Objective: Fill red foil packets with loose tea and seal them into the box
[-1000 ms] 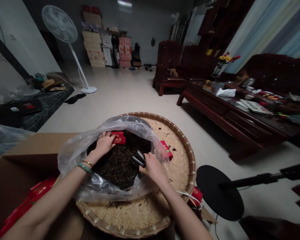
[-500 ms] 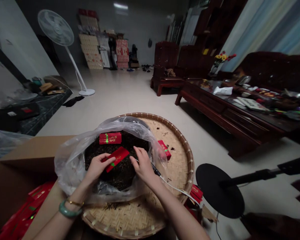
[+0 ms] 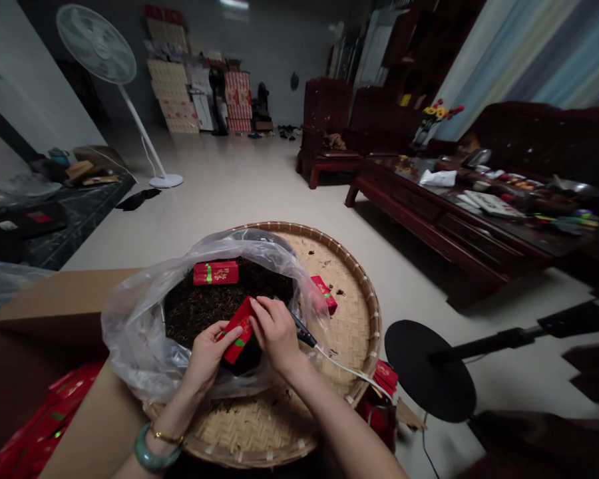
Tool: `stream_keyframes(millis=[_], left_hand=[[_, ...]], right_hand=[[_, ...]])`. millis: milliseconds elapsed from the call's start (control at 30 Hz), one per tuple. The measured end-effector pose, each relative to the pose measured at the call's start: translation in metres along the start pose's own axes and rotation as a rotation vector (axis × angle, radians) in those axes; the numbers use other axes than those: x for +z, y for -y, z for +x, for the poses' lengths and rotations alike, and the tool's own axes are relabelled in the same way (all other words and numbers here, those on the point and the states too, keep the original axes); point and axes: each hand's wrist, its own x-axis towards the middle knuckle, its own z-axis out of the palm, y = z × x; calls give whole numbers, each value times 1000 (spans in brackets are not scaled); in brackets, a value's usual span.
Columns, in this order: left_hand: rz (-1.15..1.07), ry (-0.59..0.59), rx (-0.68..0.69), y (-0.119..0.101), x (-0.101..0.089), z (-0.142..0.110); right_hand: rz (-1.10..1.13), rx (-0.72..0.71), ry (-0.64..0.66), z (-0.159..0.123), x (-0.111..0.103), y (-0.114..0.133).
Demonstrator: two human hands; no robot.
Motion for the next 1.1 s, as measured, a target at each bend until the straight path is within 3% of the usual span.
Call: stream_keyframes(millis=[100, 167, 300, 433, 600, 700, 800, 900, 1000, 1100], left_hand=[[158, -11, 79, 0, -4, 2], [219, -33, 113, 1, -8, 3], [-64, -94, 39, 4, -13, 2], [-283, -21, -28, 3, -14, -3], [-288, 86, -62, 0, -17, -8], [-252, 165, -103, 2, -21, -10], [-207, 216, -151, 4, -26, -12], [-178, 204, -188, 4, -33, -13], [-164, 131, -178, 3, -36, -13], [-160, 97, -148, 4, -37, -13]], right_hand=[[-14, 62, -45, 0, -5, -2], [14, 41, -5, 0, -8, -2], [222, 45, 84, -2, -15, 4], [483, 265, 145, -6, -12, 16], [948, 578, 277, -11, -2, 22], [1100, 722, 420, -17, 3, 19], [1277, 869, 462, -26, 10, 15], [1367, 946, 413, -33, 17, 13], [1369, 934, 357, -34, 19, 15], [1456, 965, 429, -33, 14, 20]])
